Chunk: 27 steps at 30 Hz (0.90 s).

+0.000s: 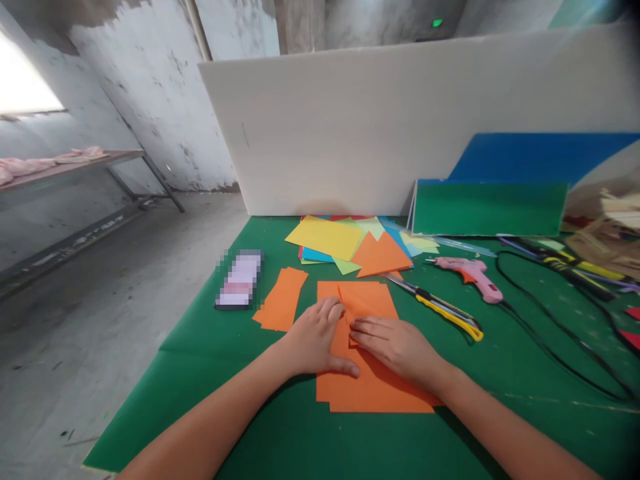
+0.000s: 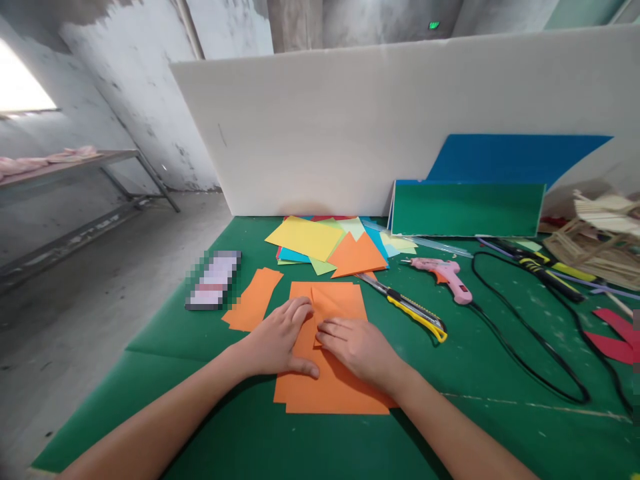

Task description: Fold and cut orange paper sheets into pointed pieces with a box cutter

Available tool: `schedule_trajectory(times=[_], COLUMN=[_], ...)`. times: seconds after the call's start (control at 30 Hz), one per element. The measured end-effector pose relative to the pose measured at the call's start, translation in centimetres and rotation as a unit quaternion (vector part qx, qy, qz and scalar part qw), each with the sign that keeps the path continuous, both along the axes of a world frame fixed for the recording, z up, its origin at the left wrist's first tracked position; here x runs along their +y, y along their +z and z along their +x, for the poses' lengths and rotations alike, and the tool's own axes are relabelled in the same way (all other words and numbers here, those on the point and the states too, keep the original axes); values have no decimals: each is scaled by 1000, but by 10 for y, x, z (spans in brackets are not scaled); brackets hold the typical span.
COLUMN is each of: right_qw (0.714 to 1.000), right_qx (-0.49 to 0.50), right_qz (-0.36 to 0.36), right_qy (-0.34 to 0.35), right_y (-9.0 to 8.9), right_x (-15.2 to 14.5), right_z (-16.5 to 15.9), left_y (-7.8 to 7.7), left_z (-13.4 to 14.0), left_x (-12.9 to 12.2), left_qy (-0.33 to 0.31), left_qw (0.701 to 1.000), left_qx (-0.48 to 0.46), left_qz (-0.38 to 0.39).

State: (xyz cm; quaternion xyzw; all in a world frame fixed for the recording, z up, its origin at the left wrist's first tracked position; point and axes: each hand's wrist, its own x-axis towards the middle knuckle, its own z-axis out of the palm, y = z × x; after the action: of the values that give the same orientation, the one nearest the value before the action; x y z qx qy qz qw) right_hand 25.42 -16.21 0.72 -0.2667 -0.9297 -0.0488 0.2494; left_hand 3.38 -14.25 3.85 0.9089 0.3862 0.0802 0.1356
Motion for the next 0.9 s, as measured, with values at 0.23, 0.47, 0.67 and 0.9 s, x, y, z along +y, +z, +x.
schedule_trajectory(times=[0.23, 0.47, 0.67, 0.9], right_qw=[999, 993, 985, 982], right_qx=[-16, -22, -30, -33], right_qz=[-34, -116, -169, -184], right_qy=[16, 31, 31, 36], right_y=[5, 16, 13, 13], right_x=[-6, -4, -3, -4], right_z=[-6, -2, 5, 4], left_y=[2, 4, 3, 6], left_z=[-3, -1, -1, -2], left_x=[-1, 0, 2, 1], left_qy=[5, -3, -2, 8], left_qw=[999, 997, 997, 997], left_qx=[23, 56, 52, 38], left_qz=[-43, -45, -51, -67])
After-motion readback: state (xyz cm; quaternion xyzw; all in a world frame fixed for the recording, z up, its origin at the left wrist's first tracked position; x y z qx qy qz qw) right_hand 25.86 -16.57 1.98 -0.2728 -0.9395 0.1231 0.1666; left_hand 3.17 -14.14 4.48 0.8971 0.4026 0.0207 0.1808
